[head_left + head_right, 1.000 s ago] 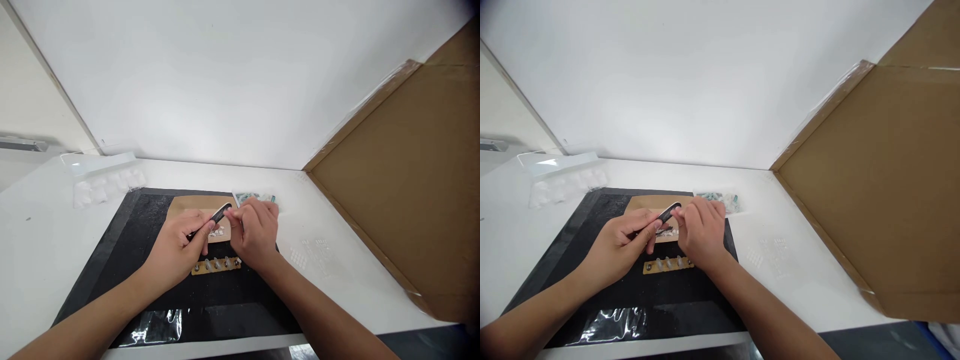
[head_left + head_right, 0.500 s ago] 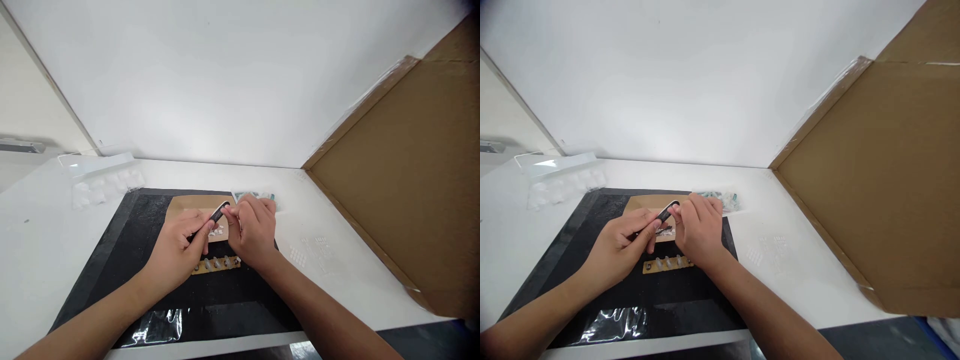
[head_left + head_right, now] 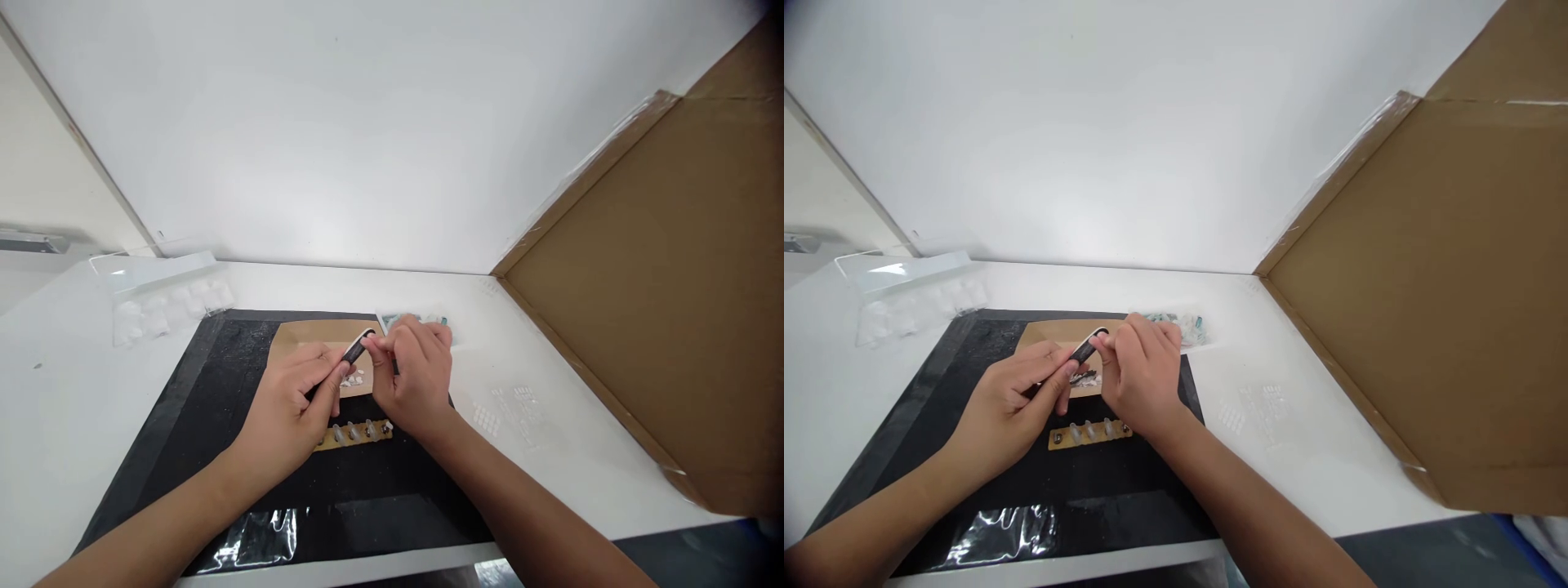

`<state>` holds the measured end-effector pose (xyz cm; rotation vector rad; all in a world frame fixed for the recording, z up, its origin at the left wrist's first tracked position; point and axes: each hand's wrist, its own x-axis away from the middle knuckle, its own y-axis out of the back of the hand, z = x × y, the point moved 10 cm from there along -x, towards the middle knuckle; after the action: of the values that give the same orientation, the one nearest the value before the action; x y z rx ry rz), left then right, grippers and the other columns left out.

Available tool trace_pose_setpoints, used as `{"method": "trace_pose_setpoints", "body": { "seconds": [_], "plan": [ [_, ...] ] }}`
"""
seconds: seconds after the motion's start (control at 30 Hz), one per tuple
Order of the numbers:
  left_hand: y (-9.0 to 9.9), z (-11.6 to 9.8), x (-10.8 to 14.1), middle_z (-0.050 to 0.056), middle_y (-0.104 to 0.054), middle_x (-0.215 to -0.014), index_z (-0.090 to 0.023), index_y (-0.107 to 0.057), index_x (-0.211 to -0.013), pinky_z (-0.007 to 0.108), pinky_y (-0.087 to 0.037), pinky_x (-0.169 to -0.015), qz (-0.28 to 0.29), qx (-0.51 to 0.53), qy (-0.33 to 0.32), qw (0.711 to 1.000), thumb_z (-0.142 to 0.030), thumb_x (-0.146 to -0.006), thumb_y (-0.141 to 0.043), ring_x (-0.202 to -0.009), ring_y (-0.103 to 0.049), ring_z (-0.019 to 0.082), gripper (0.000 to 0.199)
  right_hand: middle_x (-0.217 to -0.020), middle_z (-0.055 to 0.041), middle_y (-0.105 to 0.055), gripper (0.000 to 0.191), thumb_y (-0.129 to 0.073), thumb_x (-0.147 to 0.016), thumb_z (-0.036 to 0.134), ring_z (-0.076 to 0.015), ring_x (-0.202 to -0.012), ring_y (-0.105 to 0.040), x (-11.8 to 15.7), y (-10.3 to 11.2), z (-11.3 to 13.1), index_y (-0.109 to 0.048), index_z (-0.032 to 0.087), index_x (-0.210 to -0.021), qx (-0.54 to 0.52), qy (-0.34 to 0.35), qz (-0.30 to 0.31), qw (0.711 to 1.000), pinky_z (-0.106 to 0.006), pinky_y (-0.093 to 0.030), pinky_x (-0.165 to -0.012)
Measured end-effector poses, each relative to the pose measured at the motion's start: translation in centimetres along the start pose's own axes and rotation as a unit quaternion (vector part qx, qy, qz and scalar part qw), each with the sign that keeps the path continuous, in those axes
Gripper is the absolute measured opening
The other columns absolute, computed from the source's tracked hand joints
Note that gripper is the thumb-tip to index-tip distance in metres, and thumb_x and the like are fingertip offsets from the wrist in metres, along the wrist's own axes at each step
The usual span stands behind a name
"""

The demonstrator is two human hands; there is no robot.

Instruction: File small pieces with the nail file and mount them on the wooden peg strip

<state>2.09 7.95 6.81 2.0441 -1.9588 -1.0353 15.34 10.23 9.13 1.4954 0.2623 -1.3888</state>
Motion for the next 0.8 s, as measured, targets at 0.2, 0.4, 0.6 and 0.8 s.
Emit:
{"method": "trace_pose_setpoints", "body": {
  "seconds": [0.2,0.4,0.6,0.8],
  "plan": [
    [0.0,0.6,0.0,0.000,-0.058,-0.066,-0.019,-0.054,-0.060,0.029,-0.046,-0.072,0.005,0.022,0.019,1.000,-0.028,-0.106,-0.051,-0.070,-0.059,0.014,0.046,-0.067,0.0028,-0.052,0.028,-0.057,-0.103,0.021,-0.0155,-0.062,-0.049,0.1,-0.3,0.0,-0.042,0.024,-0.079,0.001,0.015,0.013,1.000,-0.038,-0.032,-0.074],
    [0.0,0.7,-0.1,-0.001,-0.058,-0.064,-0.019,-0.063,-0.069,0.028,-0.045,-0.072,0.009,0.032,0.006,0.999,-0.027,-0.106,-0.050,-0.069,-0.059,0.014,0.040,-0.068,0.0027,-0.056,0.027,-0.059,-0.102,0.019,-0.0157,-0.065,-0.054,0.3,-0.8,0.6,-0.044,0.023,-0.080,-0.023,0.047,0.037,0.998,-0.037,-0.033,-0.074],
    [-0.2,1.5,-0.5,-0.005,-0.056,-0.061,-0.020,-0.069,-0.106,0.026,-0.045,-0.067,0.023,0.056,0.036,0.997,-0.034,-0.108,-0.050,-0.058,-0.056,0.012,0.023,-0.070,0.0040,-0.059,0.021,-0.065,-0.100,0.019,-0.0148,-0.066,-0.056,0.1,1.0,-1.4,-0.050,0.023,-0.086,-0.061,-0.004,-0.045,0.997,-0.038,-0.035,-0.077],
    [-1.4,3.5,0.3,-0.004,-0.056,-0.078,-0.023,-0.057,-0.117,0.022,-0.042,-0.053,0.039,0.157,0.124,0.979,-0.044,-0.108,-0.048,-0.053,-0.048,0.008,0.025,-0.074,0.0044,-0.058,0.015,-0.066,-0.099,0.019,-0.0145,-0.068,-0.057,0.9,0.8,-3.5,-0.056,0.023,-0.088,-0.125,-0.082,-0.043,0.988,-0.037,-0.038,-0.078]
  ]
}}
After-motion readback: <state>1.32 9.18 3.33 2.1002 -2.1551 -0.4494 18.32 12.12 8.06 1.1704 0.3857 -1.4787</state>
